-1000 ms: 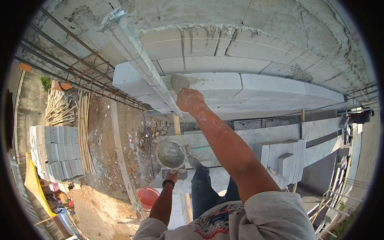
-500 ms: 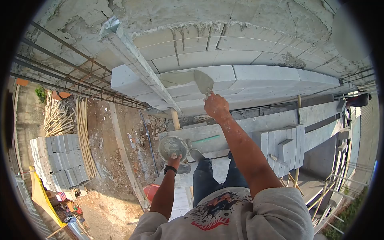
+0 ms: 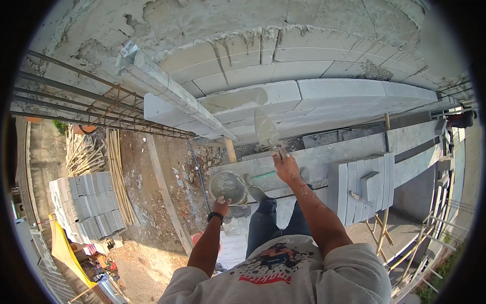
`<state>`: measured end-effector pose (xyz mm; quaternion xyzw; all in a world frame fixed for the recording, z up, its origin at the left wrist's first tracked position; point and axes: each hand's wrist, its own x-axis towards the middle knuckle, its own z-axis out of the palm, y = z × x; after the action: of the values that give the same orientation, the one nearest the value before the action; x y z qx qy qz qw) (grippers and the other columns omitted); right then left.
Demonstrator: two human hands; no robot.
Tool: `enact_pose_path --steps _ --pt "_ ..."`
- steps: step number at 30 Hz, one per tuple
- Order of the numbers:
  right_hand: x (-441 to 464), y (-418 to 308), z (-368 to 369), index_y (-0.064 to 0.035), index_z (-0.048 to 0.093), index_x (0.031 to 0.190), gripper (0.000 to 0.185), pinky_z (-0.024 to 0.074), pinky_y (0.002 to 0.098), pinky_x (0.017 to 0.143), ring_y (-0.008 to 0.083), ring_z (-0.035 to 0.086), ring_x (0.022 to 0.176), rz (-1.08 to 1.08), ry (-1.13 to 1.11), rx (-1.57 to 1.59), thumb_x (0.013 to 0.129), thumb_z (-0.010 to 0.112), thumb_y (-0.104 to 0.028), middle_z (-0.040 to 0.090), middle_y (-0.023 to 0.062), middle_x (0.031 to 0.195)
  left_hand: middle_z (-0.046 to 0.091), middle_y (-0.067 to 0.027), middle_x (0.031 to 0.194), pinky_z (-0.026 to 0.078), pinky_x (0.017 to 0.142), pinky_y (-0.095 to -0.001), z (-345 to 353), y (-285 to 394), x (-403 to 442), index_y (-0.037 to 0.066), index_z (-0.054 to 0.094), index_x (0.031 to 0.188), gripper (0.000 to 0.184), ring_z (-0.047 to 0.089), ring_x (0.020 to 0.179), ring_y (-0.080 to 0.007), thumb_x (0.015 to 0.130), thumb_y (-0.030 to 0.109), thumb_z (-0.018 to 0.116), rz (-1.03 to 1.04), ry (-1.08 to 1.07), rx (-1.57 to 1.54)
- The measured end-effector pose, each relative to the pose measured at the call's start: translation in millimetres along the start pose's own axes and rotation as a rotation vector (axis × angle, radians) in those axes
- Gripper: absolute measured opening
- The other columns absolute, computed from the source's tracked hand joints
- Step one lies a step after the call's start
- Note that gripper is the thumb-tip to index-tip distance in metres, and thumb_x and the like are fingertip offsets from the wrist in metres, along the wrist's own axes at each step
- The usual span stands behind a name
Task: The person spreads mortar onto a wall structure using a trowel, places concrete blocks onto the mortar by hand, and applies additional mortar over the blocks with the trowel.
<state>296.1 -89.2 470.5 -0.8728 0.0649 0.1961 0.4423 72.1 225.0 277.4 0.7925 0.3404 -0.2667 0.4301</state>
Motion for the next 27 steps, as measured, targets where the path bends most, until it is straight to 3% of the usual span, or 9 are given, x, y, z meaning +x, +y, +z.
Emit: enact_pose_path --steps 3,11,14,17,20,23,27 --pt "-2 -21 19 -0.003 0.055 0.12 0.043 0.051 0.0534 0.081 0.048 0.063 0.096 -0.107 0.06 -0.137 0.097 0.051 -0.039 0.066 0.0284 0.102 0.063 -0.0262 0.127 0.046 0.102 -0.0402 -11 -4 -5 -0.004 0.055 0.132 0.07 0.06 0.121 -0.0348 0.082 0.041 0.075 -0.014 0.01 -0.022" --pt "56 -154 46 -0.0103 0.053 0.131 0.042 0.0542 0.0494 0.087 0.0393 0.067 0.101 -0.144 -0.078 -0.527 0.096 0.056 -0.033 0.062 0.0195 0.109 0.065 -0.0242 0.124 0.047 0.101 -0.0404 -8 -12 -8 -0.004 0.057 0.129 0.068 0.062 0.119 -0.0334 0.082 0.041 0.077 0.051 0.097 -0.064" --pt "67 -150 47 -0.0134 0.045 0.141 0.048 0.054 0.049 0.088 0.0393 0.067 0.099 -0.173 -0.096 -0.62 0.097 0.055 -0.031 0.059 0.0201 0.122 0.065 -0.0239 0.124 0.047 0.101 -0.0406 1 -6 -17 -0.003 0.058 0.129 0.068 0.062 0.119 -0.0332 0.081 0.041 0.078 0.056 0.089 -0.072" --pt "69 -128 31 -0.0135 0.051 0.135 0.043 0.0541 0.0496 0.086 0.0394 0.067 0.1 -0.183 -0.052 -0.631 0.096 0.056 -0.03 0.059 0.0196 0.117 0.065 -0.0237 0.124 0.047 0.101 -0.0412 17 -13 -21 -0.002 0.059 0.129 0.068 0.062 0.119 -0.033 0.082 0.044 0.076 -0.004 0.07 -0.123" --pt "64 -112 5 -0.0163 0.051 0.137 0.043 0.054 0.0494 0.086 0.0389 0.067 0.1 -0.157 -0.057 -0.63 0.096 0.056 -0.031 0.058 0.0185 0.118 0.064 -0.0239 0.126 0.046 0.102 -0.0414 7 19 -49 -0.002 0.059 0.129 0.07 0.061 0.12 -0.0337 0.082 0.048 0.073 -0.012 0.08 0.135" --pt "66 -94 -20 -0.0183 0.051 0.136 0.042 0.054 0.0498 0.085 0.0385 0.067 0.099 -0.134 -0.018 -0.661 0.096 0.056 -0.031 0.059 0.0179 0.116 0.063 -0.0249 0.128 0.044 0.104 -0.0422 44 -42 -22 -0.001 0.06 0.129 0.07 0.059 0.122 -0.0354 0.083 0.051 0.07 -0.012 0.127 -0.062" --pt "79 -75 -60 -0.0172 0.052 0.133 0.04 0.0537 0.0503 0.085 0.0391 0.067 0.098 -0.116 -0.004 -0.644 0.097 0.056 -0.035 0.061 0.0174 0.112 0.061 -0.0254 0.13 0.042 0.107 -0.0417 41 -8 -46 -0.004 0.059 0.128 0.07 0.055 0.126 -0.0367 0.085 0.05 0.068 -0.015 0.106 0.064"
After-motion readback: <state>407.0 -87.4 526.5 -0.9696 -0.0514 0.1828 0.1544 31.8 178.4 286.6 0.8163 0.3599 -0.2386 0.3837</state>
